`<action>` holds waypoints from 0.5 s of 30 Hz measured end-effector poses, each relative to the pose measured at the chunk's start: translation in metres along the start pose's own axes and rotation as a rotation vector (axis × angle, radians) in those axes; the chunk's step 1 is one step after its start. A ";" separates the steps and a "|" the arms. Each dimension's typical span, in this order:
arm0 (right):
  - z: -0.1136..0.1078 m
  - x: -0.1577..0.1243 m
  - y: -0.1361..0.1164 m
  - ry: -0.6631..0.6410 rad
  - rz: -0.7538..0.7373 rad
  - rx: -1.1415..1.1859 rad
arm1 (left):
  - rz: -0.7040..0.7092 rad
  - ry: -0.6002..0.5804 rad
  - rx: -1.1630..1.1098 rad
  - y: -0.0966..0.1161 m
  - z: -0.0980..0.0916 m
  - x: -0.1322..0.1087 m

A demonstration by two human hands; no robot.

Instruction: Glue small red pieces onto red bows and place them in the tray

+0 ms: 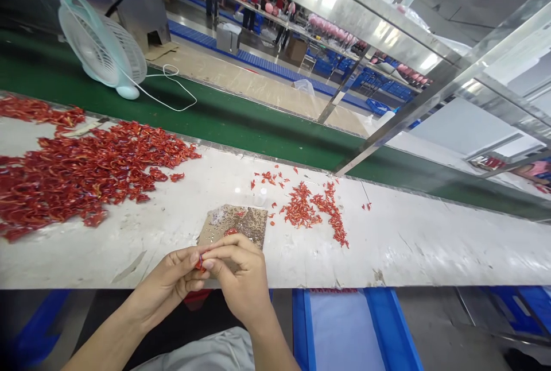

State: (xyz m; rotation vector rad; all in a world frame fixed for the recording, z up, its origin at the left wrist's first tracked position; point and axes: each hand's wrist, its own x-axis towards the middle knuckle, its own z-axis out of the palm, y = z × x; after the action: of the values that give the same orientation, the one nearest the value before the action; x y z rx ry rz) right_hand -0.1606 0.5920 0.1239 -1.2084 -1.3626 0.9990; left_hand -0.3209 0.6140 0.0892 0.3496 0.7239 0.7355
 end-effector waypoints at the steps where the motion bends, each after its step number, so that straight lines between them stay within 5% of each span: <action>1: 0.001 -0.001 0.000 0.007 -0.010 -0.018 | -0.001 0.001 0.008 0.000 0.000 0.000; 5: 0.005 -0.005 0.003 0.087 -0.065 -0.099 | 0.003 0.017 0.042 0.000 -0.001 0.000; 10: 0.007 -0.008 0.009 0.008 -0.034 -0.038 | 0.027 0.041 0.097 -0.001 -0.002 -0.002; 15: 0.013 -0.012 0.019 0.062 0.027 0.098 | 0.144 0.185 0.251 0.002 -0.004 -0.013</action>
State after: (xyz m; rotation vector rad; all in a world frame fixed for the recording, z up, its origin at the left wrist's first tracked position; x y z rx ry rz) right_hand -0.1713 0.5838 0.1012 -1.1779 -1.2377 1.0268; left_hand -0.3318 0.6065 0.0933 0.5718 0.9768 0.8223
